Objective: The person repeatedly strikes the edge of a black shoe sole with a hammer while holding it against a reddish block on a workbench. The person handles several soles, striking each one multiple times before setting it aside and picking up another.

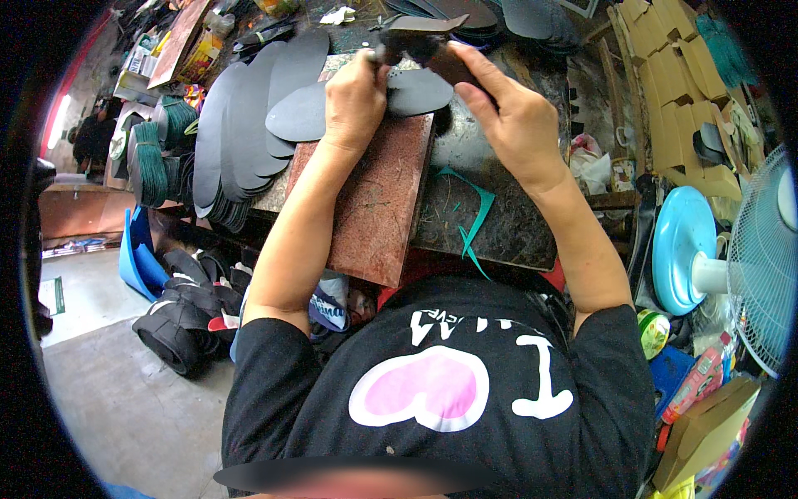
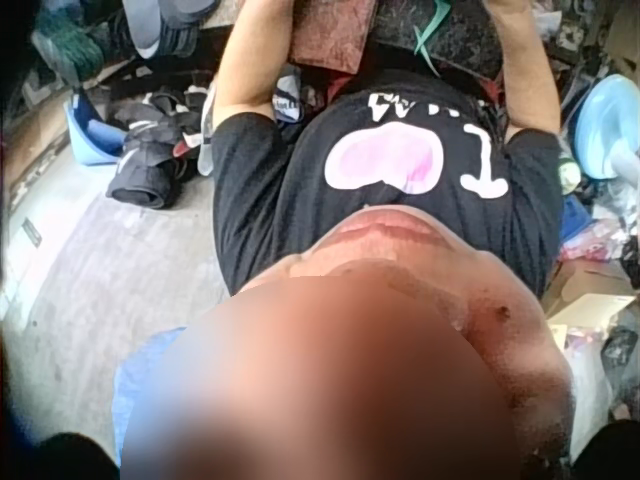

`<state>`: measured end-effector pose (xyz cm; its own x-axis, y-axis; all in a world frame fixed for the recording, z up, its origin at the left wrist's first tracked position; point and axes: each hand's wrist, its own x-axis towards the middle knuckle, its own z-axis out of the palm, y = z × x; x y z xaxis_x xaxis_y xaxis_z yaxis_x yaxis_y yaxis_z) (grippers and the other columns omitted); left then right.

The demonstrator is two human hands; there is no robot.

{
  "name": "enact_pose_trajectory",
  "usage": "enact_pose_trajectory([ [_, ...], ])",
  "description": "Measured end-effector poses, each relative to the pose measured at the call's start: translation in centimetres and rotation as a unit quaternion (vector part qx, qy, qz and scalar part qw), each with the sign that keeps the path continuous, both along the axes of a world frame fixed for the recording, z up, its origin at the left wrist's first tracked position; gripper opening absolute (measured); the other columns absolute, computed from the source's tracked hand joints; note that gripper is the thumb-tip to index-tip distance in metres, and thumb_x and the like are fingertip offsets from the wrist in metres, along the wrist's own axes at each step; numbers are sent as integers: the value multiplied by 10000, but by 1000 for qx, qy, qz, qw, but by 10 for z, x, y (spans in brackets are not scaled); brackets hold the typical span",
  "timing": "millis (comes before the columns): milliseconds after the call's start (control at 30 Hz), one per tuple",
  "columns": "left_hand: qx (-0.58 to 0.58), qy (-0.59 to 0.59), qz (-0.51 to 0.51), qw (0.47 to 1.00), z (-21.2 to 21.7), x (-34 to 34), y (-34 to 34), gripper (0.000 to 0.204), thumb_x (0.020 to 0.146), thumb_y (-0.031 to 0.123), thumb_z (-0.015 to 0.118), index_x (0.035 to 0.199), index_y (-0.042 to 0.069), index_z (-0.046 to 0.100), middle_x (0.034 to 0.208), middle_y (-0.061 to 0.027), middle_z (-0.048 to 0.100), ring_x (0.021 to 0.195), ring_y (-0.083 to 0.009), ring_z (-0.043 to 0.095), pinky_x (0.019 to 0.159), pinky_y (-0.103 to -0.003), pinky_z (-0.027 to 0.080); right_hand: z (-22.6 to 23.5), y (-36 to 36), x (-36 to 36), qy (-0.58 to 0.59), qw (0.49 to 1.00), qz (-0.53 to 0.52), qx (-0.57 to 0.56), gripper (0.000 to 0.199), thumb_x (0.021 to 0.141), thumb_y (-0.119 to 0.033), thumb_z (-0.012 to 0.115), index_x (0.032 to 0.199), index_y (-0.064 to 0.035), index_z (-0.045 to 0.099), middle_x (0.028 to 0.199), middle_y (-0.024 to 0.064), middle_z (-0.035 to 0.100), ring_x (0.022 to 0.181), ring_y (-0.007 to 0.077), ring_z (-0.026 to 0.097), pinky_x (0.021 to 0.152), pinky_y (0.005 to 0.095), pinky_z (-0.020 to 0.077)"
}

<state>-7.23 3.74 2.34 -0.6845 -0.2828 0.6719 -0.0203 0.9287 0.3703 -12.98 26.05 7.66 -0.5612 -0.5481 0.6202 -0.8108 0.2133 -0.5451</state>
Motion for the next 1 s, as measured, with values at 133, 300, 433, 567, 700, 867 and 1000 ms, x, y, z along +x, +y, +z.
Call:
enact_pose_trajectory([
  [133, 525, 80, -65, 845, -3, 0, -12, 124, 982, 83, 560, 982, -41, 558, 901, -124, 677, 804, -182, 688, 684, -269, 612, -16, 11, -14, -31, 999, -36, 22, 382, 947, -339, 613, 1321, -259, 601, 1093, 109, 706, 938, 293, 696, 762, 335, 537],
  [300, 475, 48, -104, 873, -6, -1, -10, 87, 935, 68, 622, 937, -15, 594, 839, -80, 694, 720, -132, 680, 635, -269, 586, 5, 21, -5, -104, 994, -19, 5, 405, 934, -309, 644, 1329, -229, 601, 1111, 127, 705, 958, 249, 706, 796, 316, 532],
  [433, 218, -21, -43, 975, -2, 1, -6, 132, 911, 106, 675, 980, 14, 609, 895, -82, 705, 798, -129, 686, 673, -289, 566, 24, 14, 5, -24, 985, 73, -155, 433, 917, -236, 673, 1331, -142, 591, 1144, 152, 688, 997, 243, 699, 836, 311, 529],
  [567, -53, 22, -53, 997, -2, -2, 6, 155, 893, 158, 680, 917, 23, 605, 810, -196, 666, 731, -387, 650, 646, -412, 515, 10, 0, 3, 27, 998, 9, 54, 427, 934, -295, 640, 1349, -229, 566, 1103, 156, 687, 958, 316, 689, 785, 356, 546],
  [700, 207, 11, -11, 978, -3, -2, 2, 94, 931, 94, 628, 951, 9, 593, 856, -126, 690, 740, -218, 691, 646, -332, 562, -16, 4, -8, -36, 997, -37, 59, 408, 942, -359, 605, 1342, -291, 568, 1013, 133, 704, 874, 336, 687, 701, 395, 540],
  [867, 527, 163, -90, 829, -1, 1, -11, 88, 979, 76, 566, 1003, -7, 547, 881, -126, 677, 777, -190, 686, 677, -316, 613, -32, 9, -11, -5, 989, -69, 131, 395, 941, -365, 599, 1329, -295, 582, 989, 116, 711, 840, 317, 693, 677, 388, 536],
  [1000, 467, 91, -45, 878, -1, 6, -17, 117, 965, 84, 592, 1005, -21, 562, 869, -120, 684, 746, -170, 682, 635, -280, 600, -31, 9, -8, -24, 993, -63, 95, 392, 929, -356, 620, 1316, -294, 598, 995, 112, 712, 838, 311, 696, 684, 380, 536],
])
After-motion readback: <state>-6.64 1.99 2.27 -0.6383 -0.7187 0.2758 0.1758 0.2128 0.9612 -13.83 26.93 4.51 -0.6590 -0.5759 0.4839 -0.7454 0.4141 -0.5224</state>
